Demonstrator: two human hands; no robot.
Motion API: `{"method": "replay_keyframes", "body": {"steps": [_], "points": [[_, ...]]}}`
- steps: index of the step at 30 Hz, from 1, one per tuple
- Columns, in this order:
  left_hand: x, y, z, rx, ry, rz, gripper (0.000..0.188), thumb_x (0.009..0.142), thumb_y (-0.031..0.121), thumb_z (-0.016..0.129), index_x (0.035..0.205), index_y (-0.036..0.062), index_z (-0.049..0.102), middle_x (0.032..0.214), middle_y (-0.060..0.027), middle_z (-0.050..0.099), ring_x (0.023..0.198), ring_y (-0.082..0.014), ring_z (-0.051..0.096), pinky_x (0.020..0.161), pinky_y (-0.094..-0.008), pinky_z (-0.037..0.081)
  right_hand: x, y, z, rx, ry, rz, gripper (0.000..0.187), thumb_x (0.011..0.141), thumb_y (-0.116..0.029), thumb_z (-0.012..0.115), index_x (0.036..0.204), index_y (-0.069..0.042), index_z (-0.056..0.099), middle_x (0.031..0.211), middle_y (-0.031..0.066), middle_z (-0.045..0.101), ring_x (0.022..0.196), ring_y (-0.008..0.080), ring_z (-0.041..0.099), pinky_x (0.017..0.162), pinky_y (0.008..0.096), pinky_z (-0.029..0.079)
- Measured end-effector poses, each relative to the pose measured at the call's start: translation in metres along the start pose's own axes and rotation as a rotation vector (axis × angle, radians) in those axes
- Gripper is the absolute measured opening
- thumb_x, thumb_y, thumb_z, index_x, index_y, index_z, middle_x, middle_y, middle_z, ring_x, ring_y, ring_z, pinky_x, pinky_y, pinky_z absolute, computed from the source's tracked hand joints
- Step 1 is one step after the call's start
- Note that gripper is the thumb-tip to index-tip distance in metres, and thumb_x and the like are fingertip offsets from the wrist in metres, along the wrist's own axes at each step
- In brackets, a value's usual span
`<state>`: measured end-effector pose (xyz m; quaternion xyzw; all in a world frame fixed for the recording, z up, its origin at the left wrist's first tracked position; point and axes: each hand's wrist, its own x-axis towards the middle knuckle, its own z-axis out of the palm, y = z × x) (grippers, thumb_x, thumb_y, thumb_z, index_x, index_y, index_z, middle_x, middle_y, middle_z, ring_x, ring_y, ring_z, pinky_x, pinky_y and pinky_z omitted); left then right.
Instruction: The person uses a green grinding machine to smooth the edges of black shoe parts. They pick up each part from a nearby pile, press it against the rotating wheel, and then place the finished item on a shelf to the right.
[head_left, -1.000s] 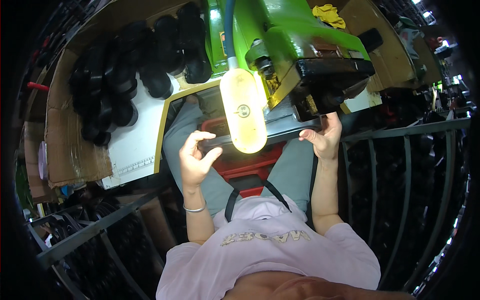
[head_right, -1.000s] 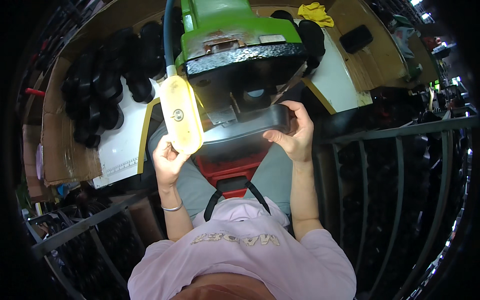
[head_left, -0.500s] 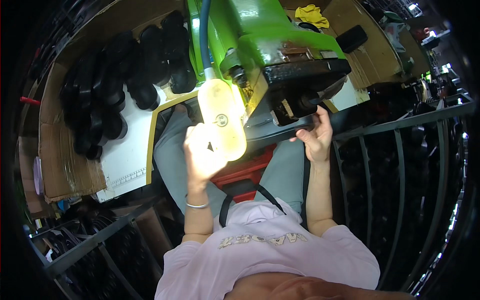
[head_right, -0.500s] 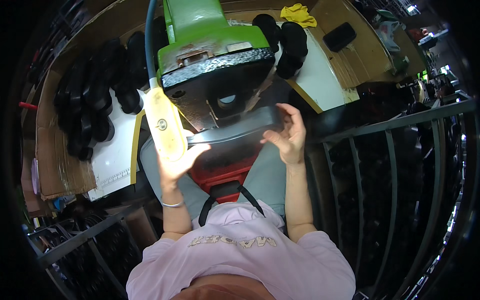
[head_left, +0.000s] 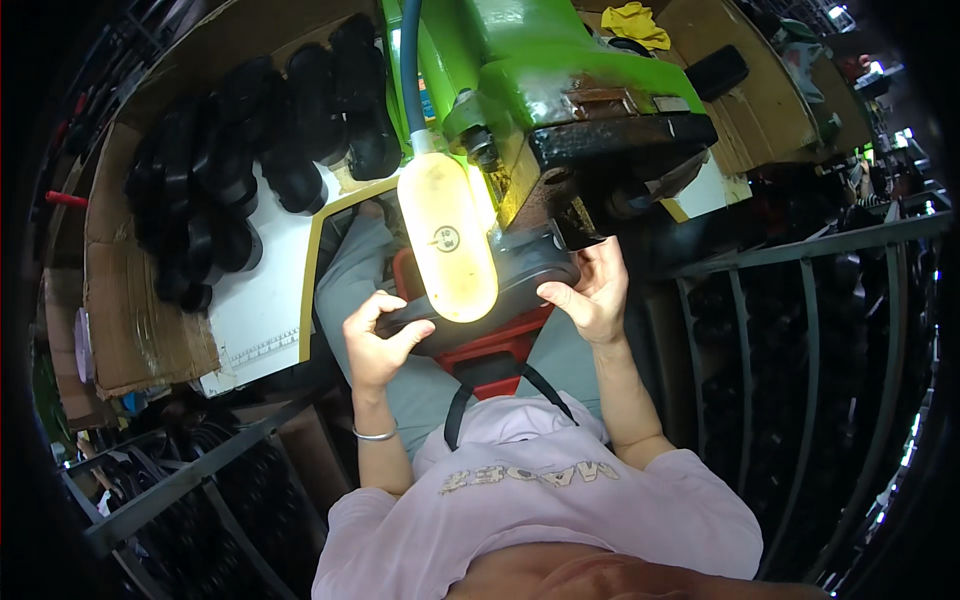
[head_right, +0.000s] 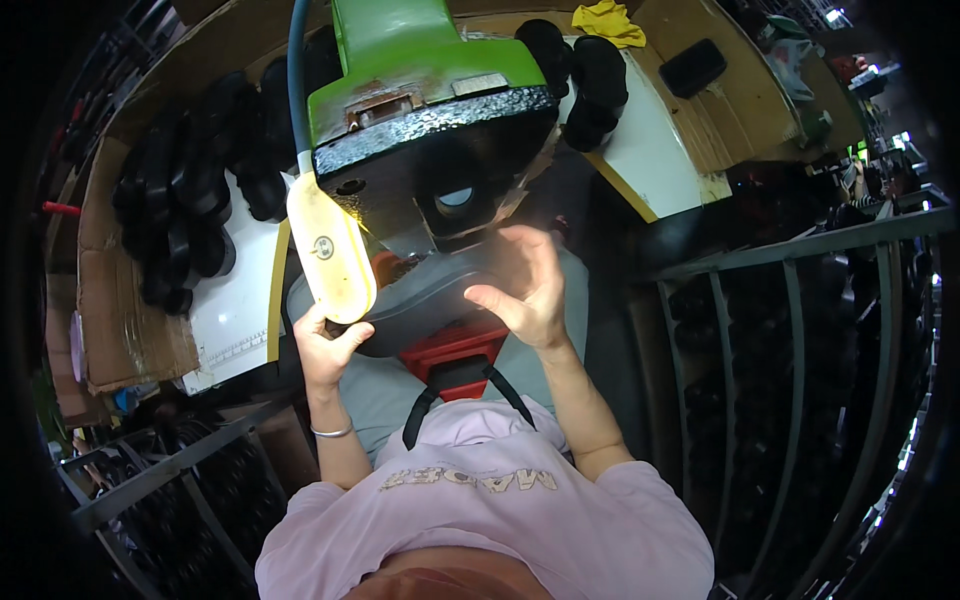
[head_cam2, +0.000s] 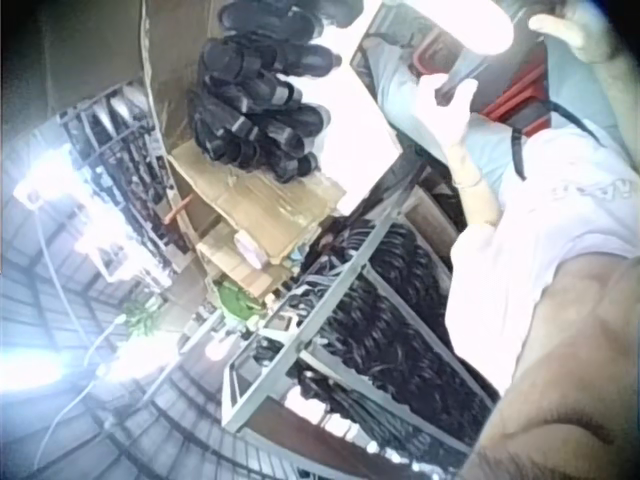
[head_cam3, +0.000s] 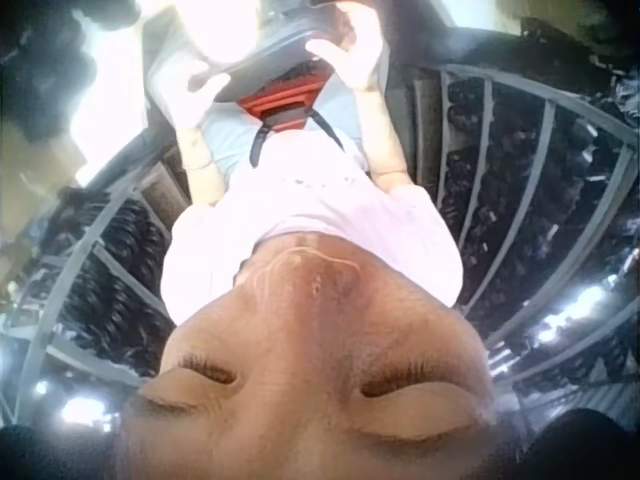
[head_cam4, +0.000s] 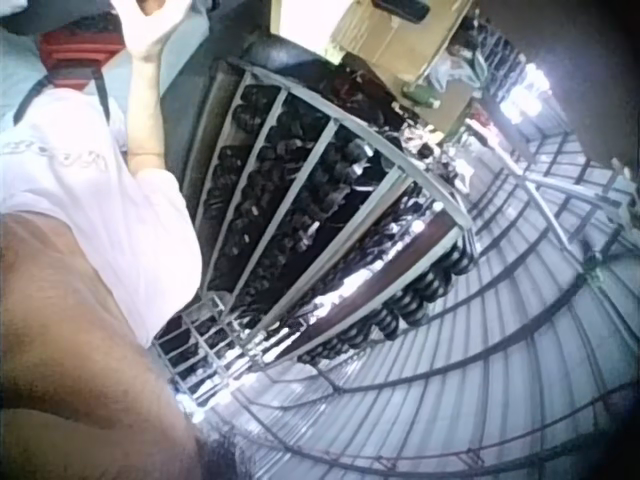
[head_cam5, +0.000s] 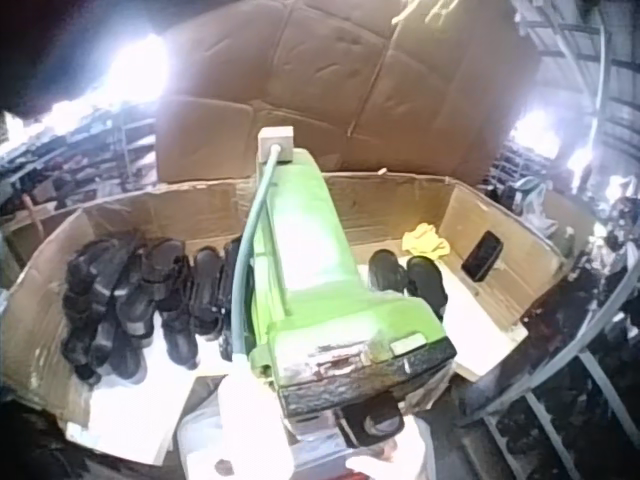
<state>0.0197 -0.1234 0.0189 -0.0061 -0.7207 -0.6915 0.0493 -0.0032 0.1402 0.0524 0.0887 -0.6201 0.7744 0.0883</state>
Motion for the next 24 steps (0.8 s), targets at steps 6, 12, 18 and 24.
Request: {"method": "replay_keyframes", "body": {"steps": [6, 12, 18, 24], "points": [[0.020, 0.038, 0.023, 0.392, 0.069, 0.443, 0.030, 0.058, 0.006, 0.085, 0.080, 0.0047, 0.064, 0.070, -0.0076, 0.059, 0.068, -0.0252, 0.056, 0.064, -0.0339, 0.044, 0.000, 0.003, -0.031, 0.043, 0.041, -0.003, 0.063, 0.072, 0.000, 0.081, 0.124, 0.001, 0.044, 0.109, 0.0106, 0.056, 0.100, 0.0172, 0.057, 0.091, 0.0300, 0.047], [0.043, 0.051, 0.032, 0.378, 0.034, 0.566, 0.025, 0.058, 0.008, 0.082, 0.076, 0.0059, 0.065, 0.066, -0.0060, 0.058, 0.060, -0.0226, 0.053, 0.059, -0.0331, 0.041, 0.002, 0.018, -0.039, 0.259, 0.204, 0.007, 0.062, 0.074, -0.004, 0.081, 0.124, -0.001, 0.044, 0.114, 0.0106, 0.053, 0.106, 0.0183, 0.053, 0.096, 0.0316, 0.043], [0.050, 0.052, 0.012, 0.204, -0.023, 0.427, 0.029, 0.057, 0.007, 0.086, 0.076, 0.0000, 0.065, 0.072, -0.0085, 0.065, 0.065, -0.0196, 0.061, 0.061, -0.0293, 0.047, -0.002, 0.014, -0.017, 0.245, 0.177, 0.006, 0.061, 0.073, -0.004, 0.081, 0.121, -0.002, 0.045, 0.112, 0.0095, 0.053, 0.103, 0.0171, 0.053, 0.092, 0.0304, 0.044], [0.037, 0.025, -0.021, 0.178, -0.030, 0.276, 0.028, 0.058, 0.003, 0.085, 0.075, -0.0011, 0.063, 0.071, -0.0079, 0.063, 0.066, -0.0175, 0.061, 0.060, -0.0271, 0.047, -0.011, 0.013, 0.005, 0.056, 0.096, -0.006, 0.059, 0.071, 0.000, 0.081, 0.118, -0.002, 0.045, 0.107, 0.0090, 0.058, 0.097, 0.0158, 0.058, 0.086, 0.0291, 0.047]]}}
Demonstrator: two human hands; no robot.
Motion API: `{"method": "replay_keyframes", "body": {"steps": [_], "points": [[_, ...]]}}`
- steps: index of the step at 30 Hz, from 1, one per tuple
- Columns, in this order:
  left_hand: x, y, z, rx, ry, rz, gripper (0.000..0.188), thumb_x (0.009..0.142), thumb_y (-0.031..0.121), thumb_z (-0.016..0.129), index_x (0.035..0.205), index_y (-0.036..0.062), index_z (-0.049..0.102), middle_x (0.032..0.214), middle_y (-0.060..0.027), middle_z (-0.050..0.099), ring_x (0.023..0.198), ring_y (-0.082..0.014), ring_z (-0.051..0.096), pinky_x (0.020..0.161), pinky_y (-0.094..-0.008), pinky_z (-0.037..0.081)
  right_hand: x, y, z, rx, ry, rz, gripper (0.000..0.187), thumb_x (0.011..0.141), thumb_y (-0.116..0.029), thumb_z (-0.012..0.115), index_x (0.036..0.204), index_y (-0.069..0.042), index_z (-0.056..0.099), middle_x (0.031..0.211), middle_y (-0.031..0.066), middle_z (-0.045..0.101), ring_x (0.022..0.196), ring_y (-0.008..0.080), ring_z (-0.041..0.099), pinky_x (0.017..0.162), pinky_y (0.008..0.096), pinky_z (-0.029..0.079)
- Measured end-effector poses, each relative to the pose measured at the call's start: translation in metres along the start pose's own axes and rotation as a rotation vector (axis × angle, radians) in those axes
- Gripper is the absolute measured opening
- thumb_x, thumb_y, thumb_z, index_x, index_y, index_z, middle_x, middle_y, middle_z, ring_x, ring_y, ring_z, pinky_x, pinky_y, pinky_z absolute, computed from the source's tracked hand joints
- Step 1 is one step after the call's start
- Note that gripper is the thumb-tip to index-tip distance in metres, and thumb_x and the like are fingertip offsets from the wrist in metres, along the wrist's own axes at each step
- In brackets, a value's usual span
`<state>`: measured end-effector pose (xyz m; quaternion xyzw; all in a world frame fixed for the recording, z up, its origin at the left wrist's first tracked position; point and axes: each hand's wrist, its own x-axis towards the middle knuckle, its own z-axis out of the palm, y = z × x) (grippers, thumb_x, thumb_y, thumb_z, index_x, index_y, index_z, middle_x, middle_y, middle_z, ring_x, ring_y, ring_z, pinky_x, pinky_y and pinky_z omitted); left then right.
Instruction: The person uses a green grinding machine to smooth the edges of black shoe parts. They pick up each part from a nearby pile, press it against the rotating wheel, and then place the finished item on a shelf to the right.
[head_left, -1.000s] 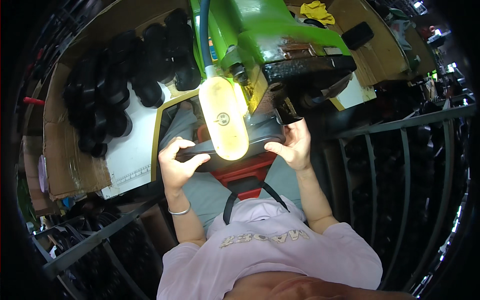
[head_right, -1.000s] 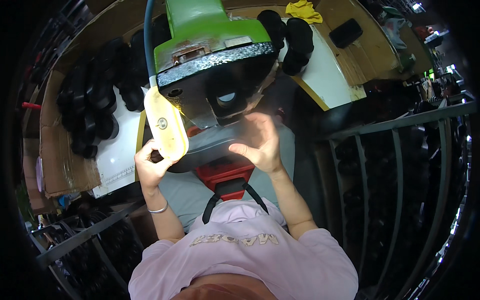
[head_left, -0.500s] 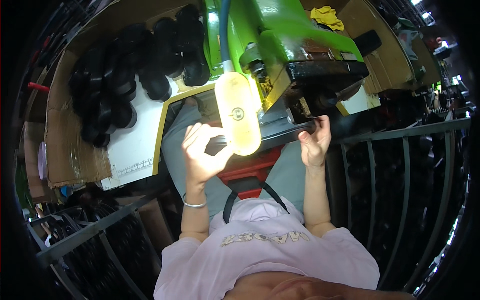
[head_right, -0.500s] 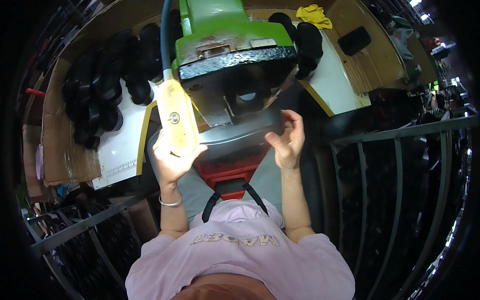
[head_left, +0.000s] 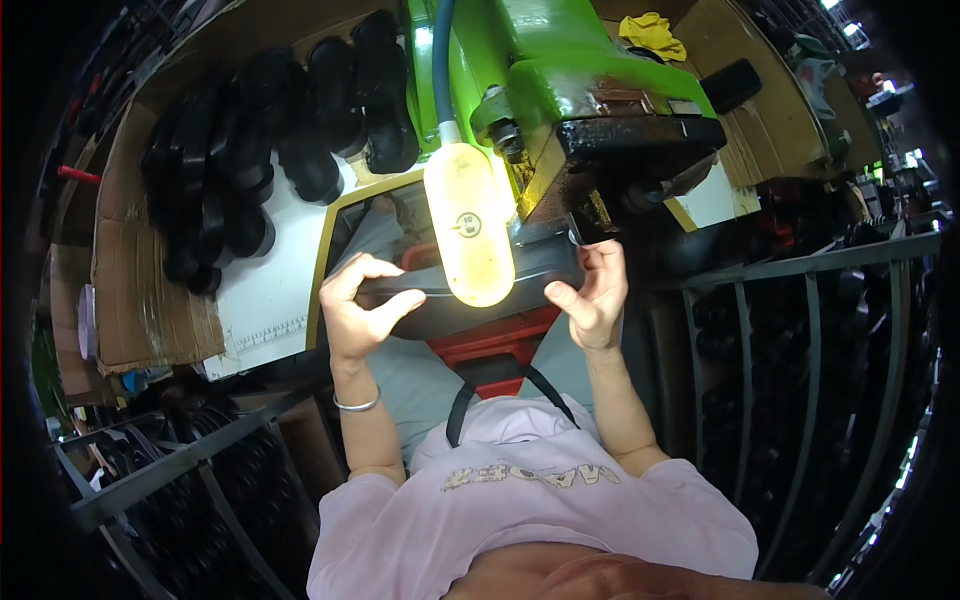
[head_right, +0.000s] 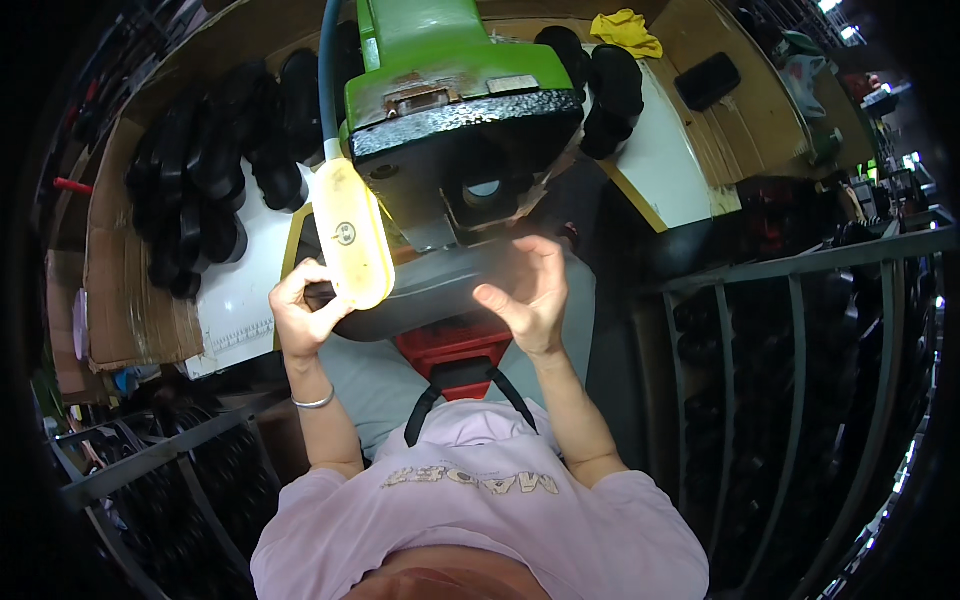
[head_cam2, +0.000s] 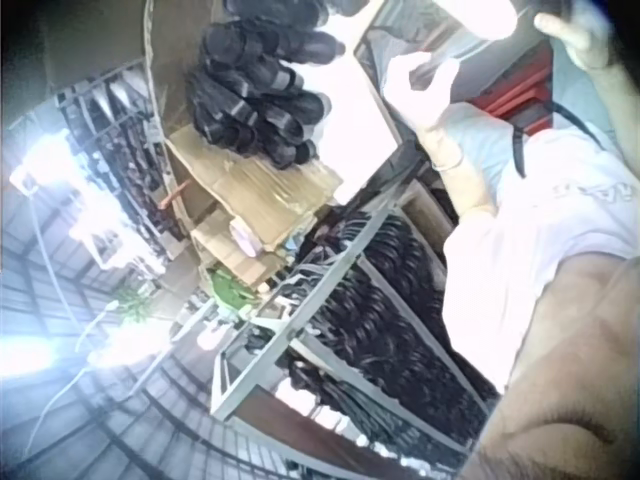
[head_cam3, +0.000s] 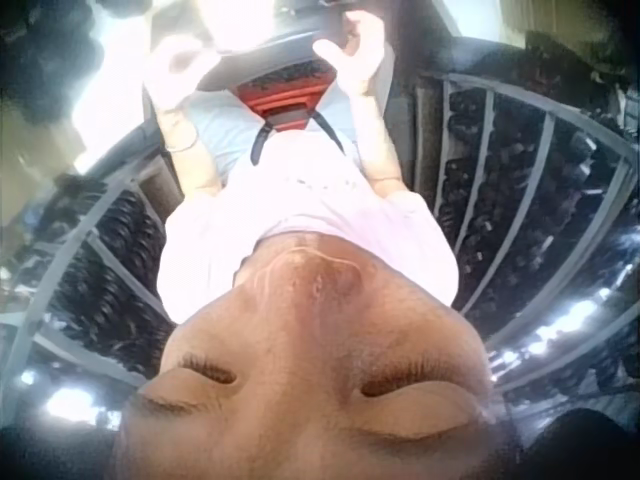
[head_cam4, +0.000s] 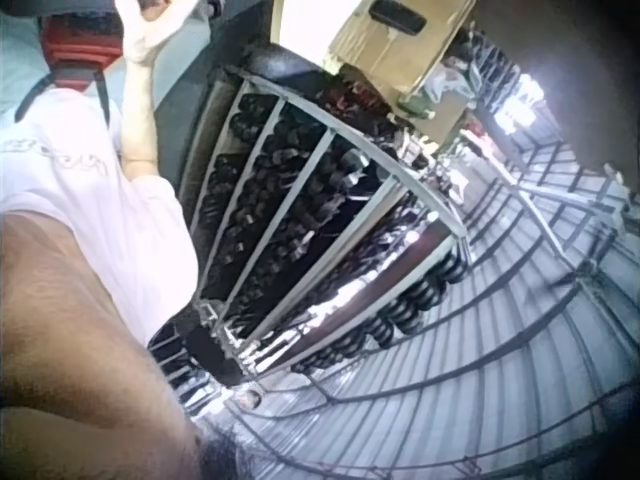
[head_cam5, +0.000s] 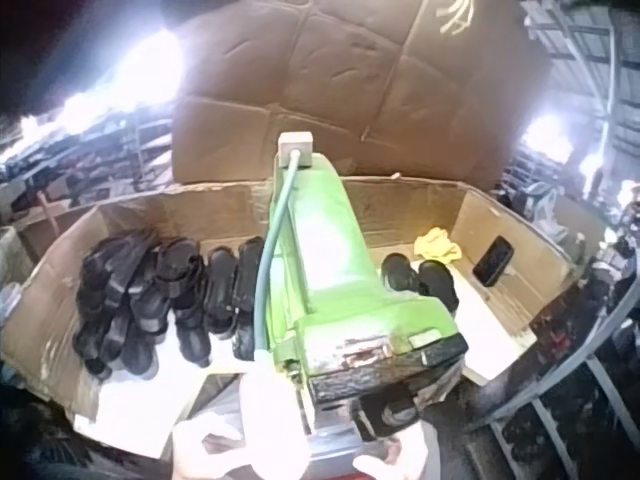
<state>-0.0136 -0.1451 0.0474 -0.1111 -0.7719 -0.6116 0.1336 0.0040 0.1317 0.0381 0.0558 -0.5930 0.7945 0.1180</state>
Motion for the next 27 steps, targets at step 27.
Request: {"method": "replay_keyframes", "body": {"steps": [27], "points": [[-0.076, -0.024, 0.006, 0.005, 0.119, -0.104, 0.030, 0.069, 0.007, 0.085, 0.086, 0.0001, 0.060, 0.075, -0.0016, 0.055, 0.066, -0.0092, 0.050, 0.059, -0.0218, 0.039, -0.007, 0.017, 0.006, -0.013, -0.104, 0.049, 0.061, 0.071, 0.007, 0.079, 0.120, -0.001, 0.043, 0.109, 0.0122, 0.058, 0.098, 0.0190, 0.060, 0.086, 0.0307, 0.052]]}}
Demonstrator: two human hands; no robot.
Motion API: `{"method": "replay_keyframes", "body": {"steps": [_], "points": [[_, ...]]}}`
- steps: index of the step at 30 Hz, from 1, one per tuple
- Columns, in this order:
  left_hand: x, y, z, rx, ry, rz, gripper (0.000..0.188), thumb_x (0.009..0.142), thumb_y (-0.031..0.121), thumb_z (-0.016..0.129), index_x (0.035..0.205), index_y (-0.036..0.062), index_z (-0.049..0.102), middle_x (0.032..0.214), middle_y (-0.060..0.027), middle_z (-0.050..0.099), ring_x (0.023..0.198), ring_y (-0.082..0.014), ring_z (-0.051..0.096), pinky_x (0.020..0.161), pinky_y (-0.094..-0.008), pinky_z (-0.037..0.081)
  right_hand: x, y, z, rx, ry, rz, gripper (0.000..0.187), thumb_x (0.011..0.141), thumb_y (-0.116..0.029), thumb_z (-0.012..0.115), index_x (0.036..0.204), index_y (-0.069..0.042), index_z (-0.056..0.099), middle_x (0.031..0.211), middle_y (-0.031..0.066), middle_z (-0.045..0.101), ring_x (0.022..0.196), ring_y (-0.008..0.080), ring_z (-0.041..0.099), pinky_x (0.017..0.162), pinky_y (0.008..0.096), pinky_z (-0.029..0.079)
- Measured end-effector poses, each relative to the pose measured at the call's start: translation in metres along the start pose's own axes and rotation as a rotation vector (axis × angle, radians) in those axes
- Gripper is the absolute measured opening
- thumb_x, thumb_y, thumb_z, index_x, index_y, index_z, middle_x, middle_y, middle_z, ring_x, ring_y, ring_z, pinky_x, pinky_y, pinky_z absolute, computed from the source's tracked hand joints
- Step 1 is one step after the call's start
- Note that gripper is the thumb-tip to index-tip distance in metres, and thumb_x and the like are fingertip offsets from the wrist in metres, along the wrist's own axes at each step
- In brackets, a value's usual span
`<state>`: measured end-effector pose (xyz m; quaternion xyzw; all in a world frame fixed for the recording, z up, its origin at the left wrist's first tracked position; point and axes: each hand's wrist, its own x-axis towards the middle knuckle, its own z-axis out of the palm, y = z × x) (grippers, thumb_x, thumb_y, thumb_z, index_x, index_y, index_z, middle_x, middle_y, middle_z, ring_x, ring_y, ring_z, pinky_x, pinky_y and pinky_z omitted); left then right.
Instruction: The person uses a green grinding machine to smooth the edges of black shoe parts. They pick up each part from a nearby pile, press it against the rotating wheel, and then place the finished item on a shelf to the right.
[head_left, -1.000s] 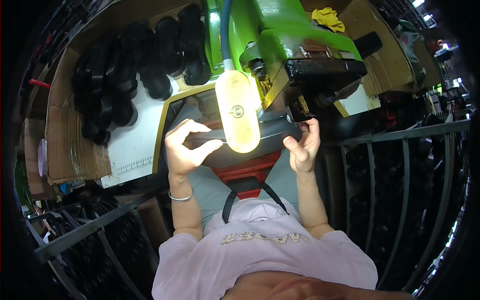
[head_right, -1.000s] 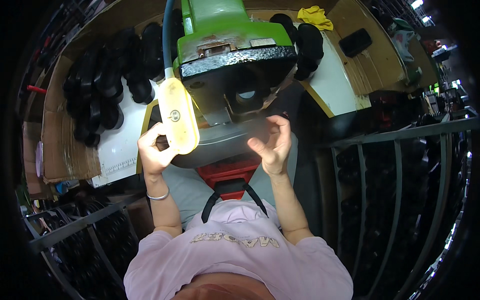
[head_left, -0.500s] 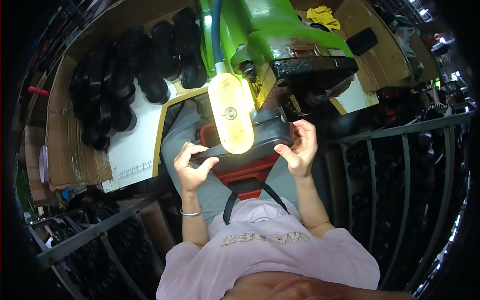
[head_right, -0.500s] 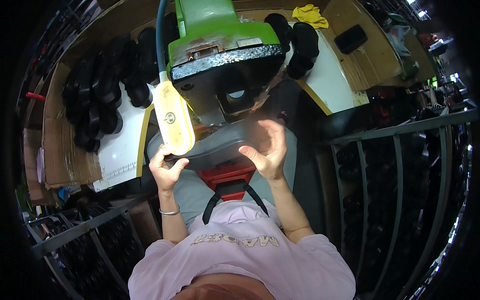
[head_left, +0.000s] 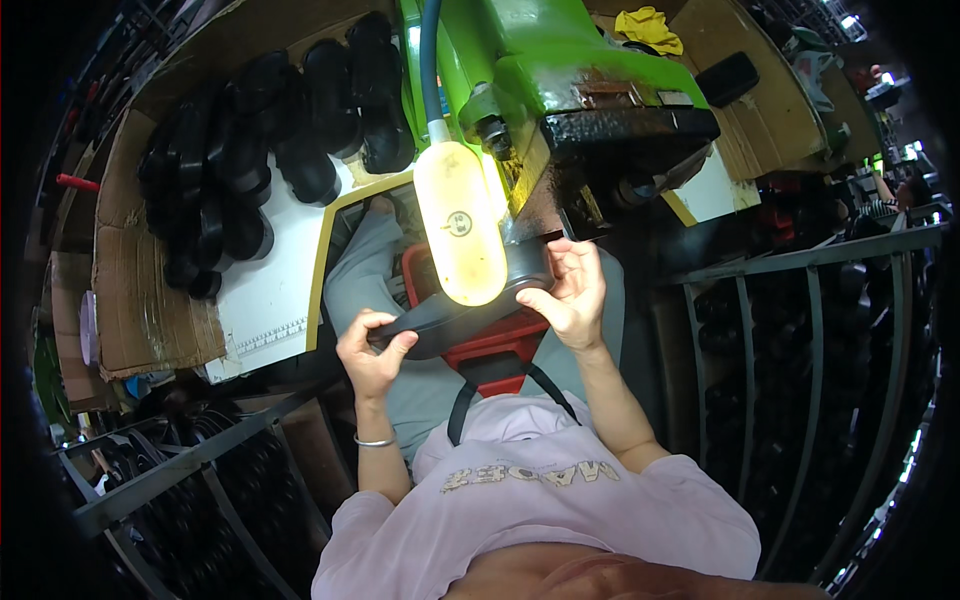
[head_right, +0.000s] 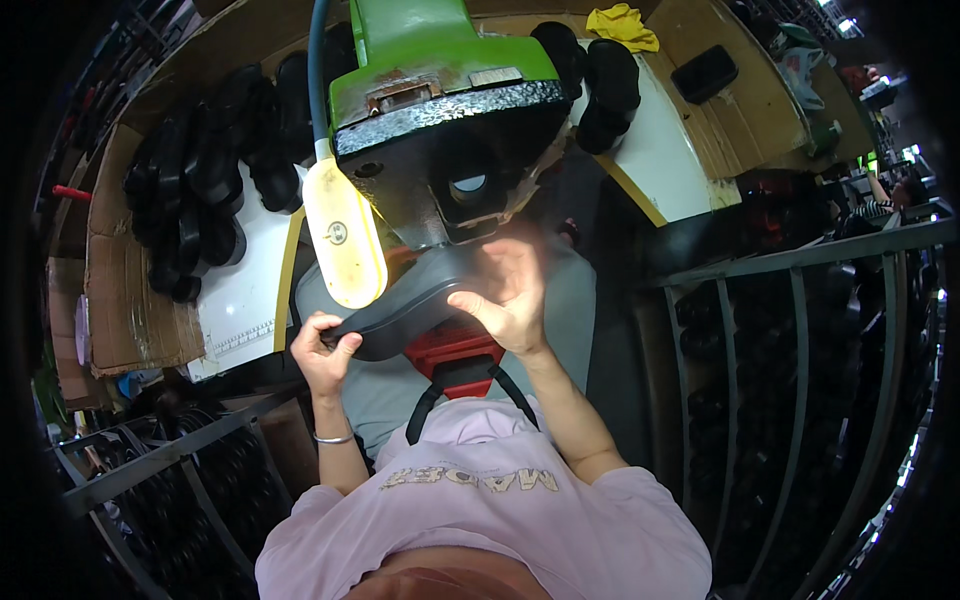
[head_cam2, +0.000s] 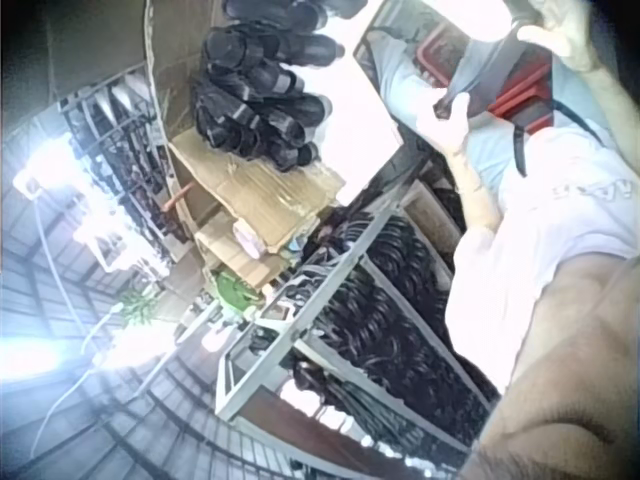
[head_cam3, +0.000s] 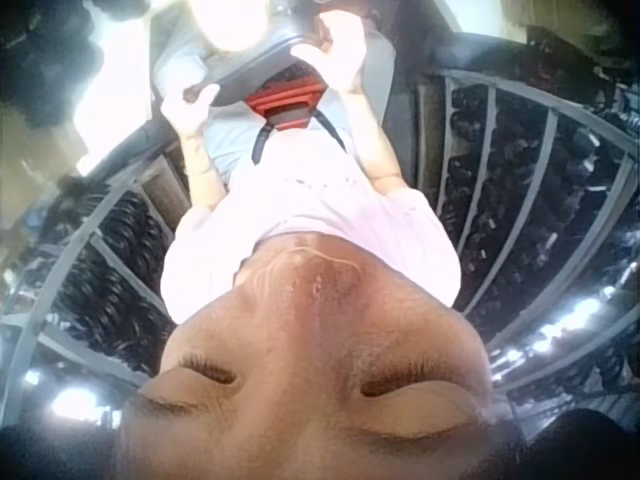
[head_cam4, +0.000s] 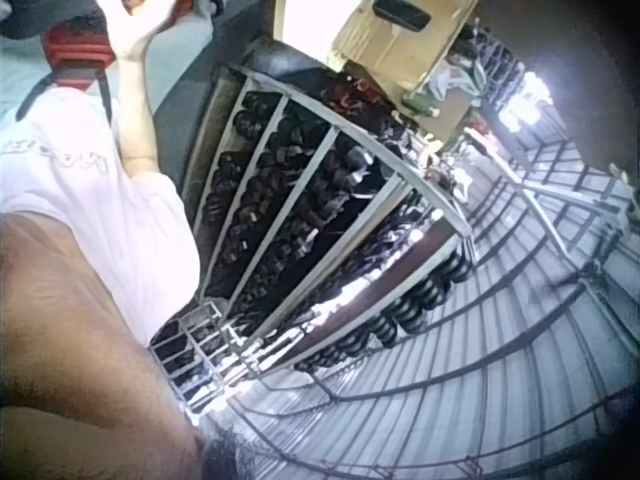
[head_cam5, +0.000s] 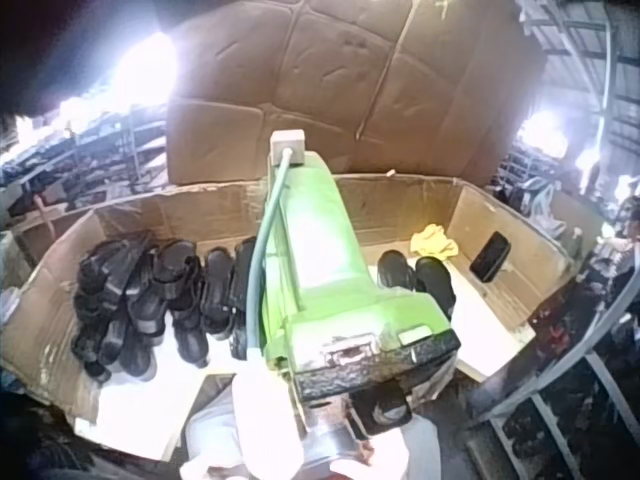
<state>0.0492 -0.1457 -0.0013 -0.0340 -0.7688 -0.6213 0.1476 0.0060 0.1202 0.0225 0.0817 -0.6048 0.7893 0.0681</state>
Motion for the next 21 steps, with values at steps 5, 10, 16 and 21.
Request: {"method": "replay_keyframes", "body": {"steps": [5, 10, 16, 21], "points": [[-0.059, -0.014, 0.039, -0.140, 0.006, -0.216, 0.021, 0.082, 0.003, 0.074, 0.096, -0.0004, 0.059, 0.091, -0.0042, 0.057, 0.086, -0.0129, 0.054, 0.078, -0.0254, 0.043, 0.004, 0.006, 0.010, -0.119, -0.051, -0.091, 0.064, 0.064, 0.017, 0.077, 0.115, 0.000, 0.042, 0.103, 0.0131, 0.058, 0.096, 0.0192, 0.061, 0.083, 0.0302, 0.054], [-0.081, 0.005, 0.099, -0.187, 0.073, -0.358, 0.032, 0.086, 0.002, 0.066, 0.115, -0.0032, 0.056, 0.107, -0.0112, 0.060, 0.100, -0.0201, 0.058, 0.092, -0.0316, 0.045, 0.004, -0.005, -0.005, -0.143, -0.159, -0.064, 0.071, 0.064, 0.012, 0.081, 0.124, 0.003, 0.044, 0.112, 0.0124, 0.057, 0.103, 0.0157, 0.057, 0.083, 0.0306, 0.052], [-0.048, 0.048, 0.110, 0.186, -0.128, -0.009, 0.057, 0.077, 0.007, 0.074, 0.127, -0.0031, 0.051, 0.126, -0.0189, 0.050, 0.117, -0.0304, 0.052, 0.098, -0.0378, 0.044, -0.001, -0.106, -0.059, -0.718, -0.181, -0.060, 0.066, 0.056, -0.008, 0.087, 0.117, -0.006, 0.064, 0.100, 0.0057, 0.061, 0.089, 0.0170, 0.059, 0.076, 0.0287, 0.047], [0.038, -0.003, 0.098, -0.049, 0.122, -0.045, 0.037, 0.078, 0.008, 0.069, 0.111, -0.0018, 0.057, 0.114, -0.0179, 0.052, 0.108, -0.0333, 0.051, 0.096, -0.0409, 0.041, -0.020, -0.163, -0.142, -0.776, 0.330, -0.525, 0.052, 0.065, 0.009, 0.077, 0.112, 0.003, 0.055, 0.109, 0.0120, 0.058, 0.101, 0.0230, 0.057, 0.092, 0.0369, 0.047]]}}
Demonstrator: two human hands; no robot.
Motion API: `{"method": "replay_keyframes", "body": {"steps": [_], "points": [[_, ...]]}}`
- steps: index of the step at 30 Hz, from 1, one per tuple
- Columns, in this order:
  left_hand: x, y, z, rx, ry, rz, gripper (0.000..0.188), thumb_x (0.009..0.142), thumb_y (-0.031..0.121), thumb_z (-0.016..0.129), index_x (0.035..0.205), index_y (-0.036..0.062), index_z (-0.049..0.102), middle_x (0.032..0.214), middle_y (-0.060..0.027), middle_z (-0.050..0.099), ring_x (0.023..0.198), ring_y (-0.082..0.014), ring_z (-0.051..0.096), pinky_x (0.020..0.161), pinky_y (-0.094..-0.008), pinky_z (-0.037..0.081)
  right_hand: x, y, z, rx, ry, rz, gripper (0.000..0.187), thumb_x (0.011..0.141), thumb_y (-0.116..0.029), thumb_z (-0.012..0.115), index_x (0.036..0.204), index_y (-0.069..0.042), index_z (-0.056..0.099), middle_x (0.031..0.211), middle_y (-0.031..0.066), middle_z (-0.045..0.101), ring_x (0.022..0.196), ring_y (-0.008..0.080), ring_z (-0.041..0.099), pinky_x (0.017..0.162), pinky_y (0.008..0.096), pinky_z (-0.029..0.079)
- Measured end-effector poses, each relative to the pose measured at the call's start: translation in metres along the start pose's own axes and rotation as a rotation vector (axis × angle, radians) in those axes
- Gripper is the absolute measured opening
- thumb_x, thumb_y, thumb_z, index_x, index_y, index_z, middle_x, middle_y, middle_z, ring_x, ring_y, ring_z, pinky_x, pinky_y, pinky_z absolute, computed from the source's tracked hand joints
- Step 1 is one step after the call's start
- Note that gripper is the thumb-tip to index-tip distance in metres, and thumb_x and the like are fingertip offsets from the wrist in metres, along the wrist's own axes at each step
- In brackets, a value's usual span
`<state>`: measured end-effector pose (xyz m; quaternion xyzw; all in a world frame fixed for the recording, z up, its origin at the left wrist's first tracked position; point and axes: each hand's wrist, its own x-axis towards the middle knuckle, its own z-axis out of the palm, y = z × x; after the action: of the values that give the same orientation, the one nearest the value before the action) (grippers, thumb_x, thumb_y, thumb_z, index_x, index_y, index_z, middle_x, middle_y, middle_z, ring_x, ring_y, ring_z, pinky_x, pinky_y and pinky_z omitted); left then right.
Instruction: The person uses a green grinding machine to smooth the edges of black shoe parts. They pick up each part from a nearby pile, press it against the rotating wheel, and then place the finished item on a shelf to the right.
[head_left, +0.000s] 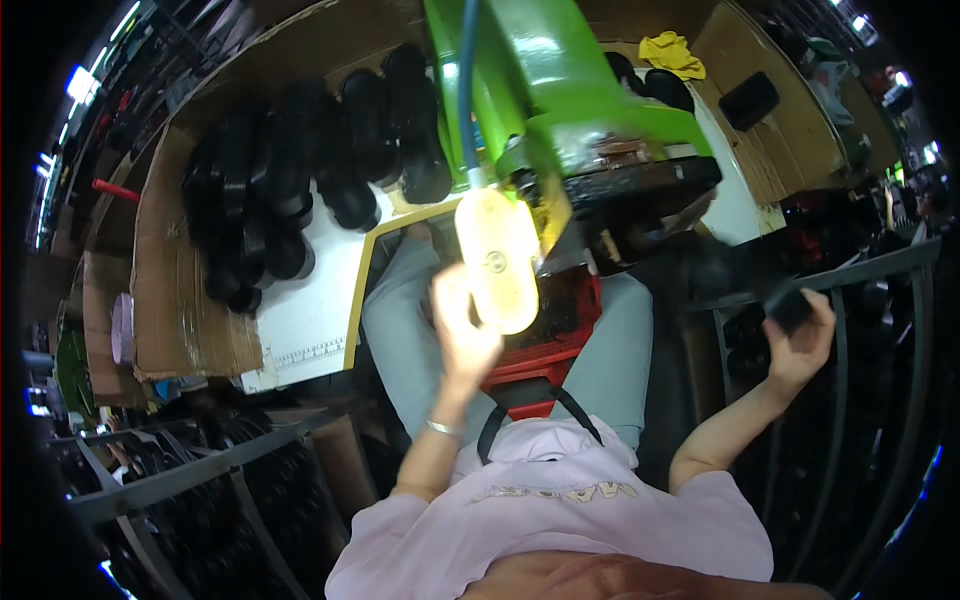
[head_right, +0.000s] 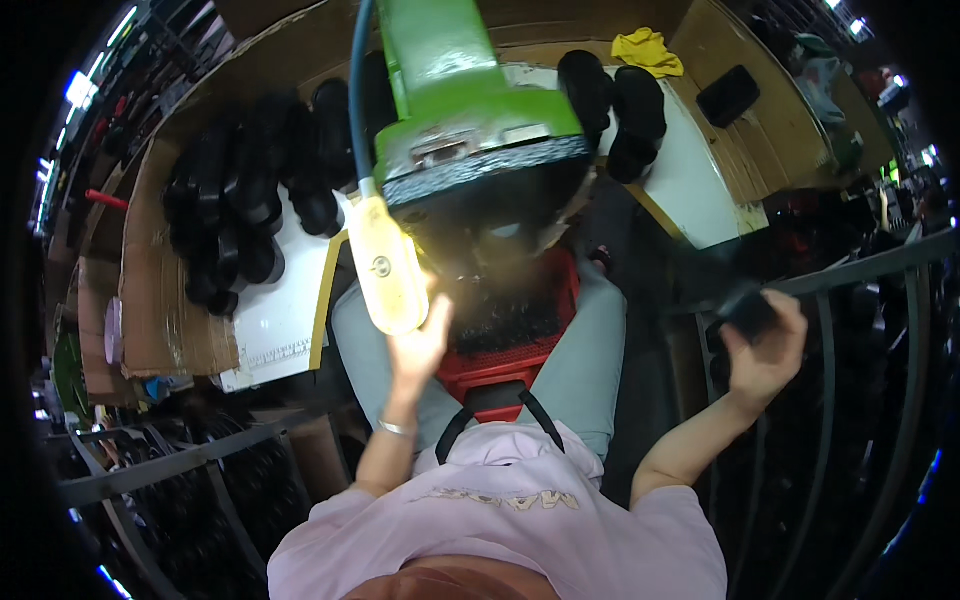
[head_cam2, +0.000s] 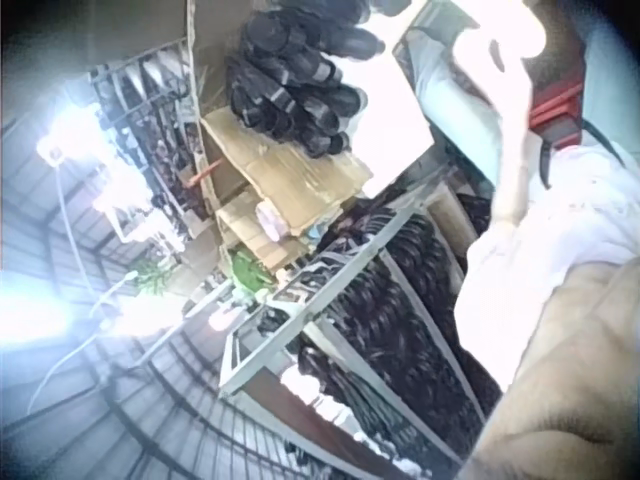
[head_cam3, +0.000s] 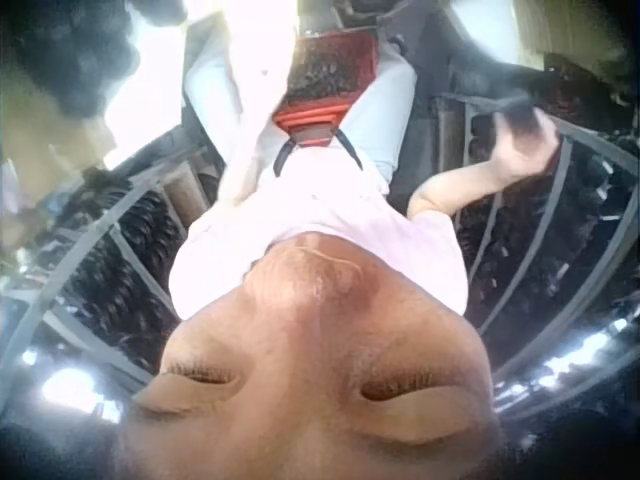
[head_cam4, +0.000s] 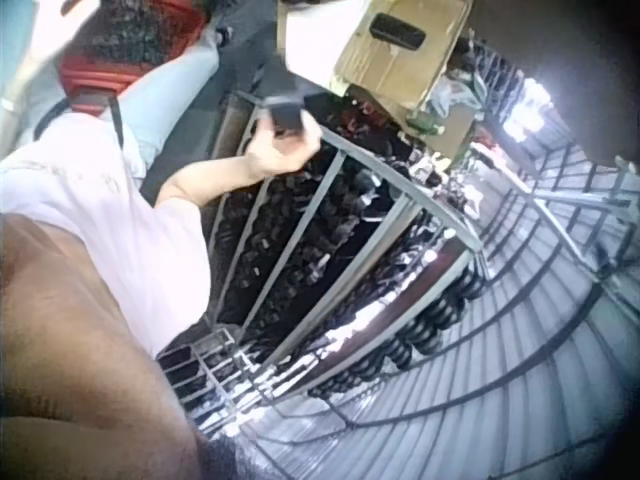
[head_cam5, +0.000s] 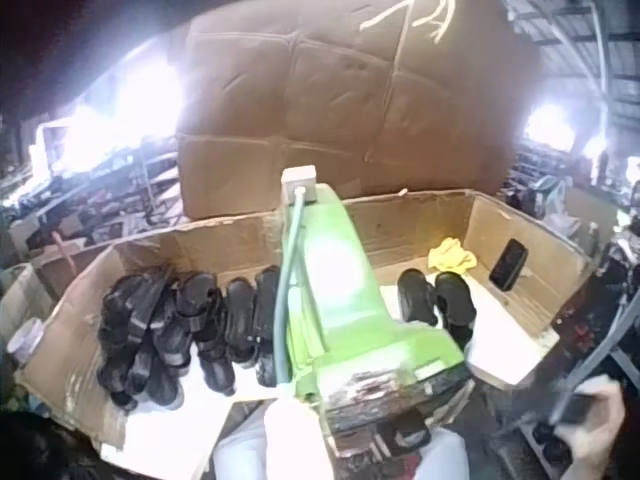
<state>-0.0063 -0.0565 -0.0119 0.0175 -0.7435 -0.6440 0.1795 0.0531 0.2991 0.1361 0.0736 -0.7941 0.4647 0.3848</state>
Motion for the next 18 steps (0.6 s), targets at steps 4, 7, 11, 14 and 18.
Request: {"method": "replay_keyframes", "body": {"steps": [4, 7, 11, 14, 18], "points": [[0.123, -0.063, -0.053, 0.483, 0.292, 0.135, 0.034, 0.080, 0.011, 0.067, 0.111, -0.0009, 0.058, 0.112, -0.0169, 0.054, 0.107, -0.0319, 0.052, 0.093, -0.0403, 0.042, 0.036, 0.079, 0.010, -0.462, -0.015, -0.093, 0.037, 0.069, 0.012, 0.065, 0.104, -0.002, 0.061, 0.110, 0.0130, 0.063, 0.107, 0.0276, 0.060, 0.095, 0.0361, 0.045], [0.177, -0.117, -0.080, 0.882, 0.290, 0.017, 0.033, 0.082, 0.014, 0.065, 0.110, -0.0003, 0.059, 0.110, -0.0161, 0.055, 0.105, -0.0309, 0.053, 0.091, -0.0398, 0.043, 0.038, 0.193, 0.016, -0.509, -0.033, -0.015, 0.041, 0.059, 0.013, 0.054, 0.095, -0.005, 0.061, 0.107, 0.0154, 0.063, 0.112, 0.0360, 0.056, 0.095, 0.0418, 0.045], [0.168, -0.168, -0.093, 1.242, 0.244, -0.131, 0.031, 0.084, 0.017, 0.063, 0.110, 0.0006, 0.060, 0.108, -0.0151, 0.057, 0.103, -0.0296, 0.055, 0.088, -0.0392, 0.044, 0.022, 0.255, 0.005, -0.689, -0.202, 0.039, 0.034, 0.066, 0.016, 0.054, 0.092, -0.003, 0.061, 0.104, 0.0135, 0.062, 0.119, 0.0334, 0.052, 0.097, 0.0432, 0.041], [0.156, -0.184, -0.116, 1.422, 0.295, -0.149, 0.030, 0.085, 0.019, 0.061, 0.110, 0.0013, 0.061, 0.107, -0.0144, 0.058, 0.102, -0.0286, 0.056, 0.086, -0.0388, 0.045, 0.022, 0.250, 0.014, -0.757, -0.221, 0.069, 0.031, 0.068, 0.013, 0.056, 0.093, -0.005, 0.062, 0.107, 0.0124, 0.063, 0.122, 0.0321, 0.051, 0.097, 0.0419, 0.041], [0.158, -0.189, -0.121, 1.578, 0.351, -0.094, 0.029, 0.088, 0.022, 0.059, 0.109, 0.0021, 0.062, 0.104, -0.0133, 0.060, 0.100, -0.0273, 0.057, 0.084, -0.0381, 0.046, 0.022, 0.246, 0.012, -0.834, -0.288, 0.076, 0.031, 0.069, 0.007, 0.060, 0.097, -0.004, 0.064, 0.114, 0.0118, 0.062, 0.126, 0.0308, 0.049, 0.100, 0.0402, 0.038]]}}
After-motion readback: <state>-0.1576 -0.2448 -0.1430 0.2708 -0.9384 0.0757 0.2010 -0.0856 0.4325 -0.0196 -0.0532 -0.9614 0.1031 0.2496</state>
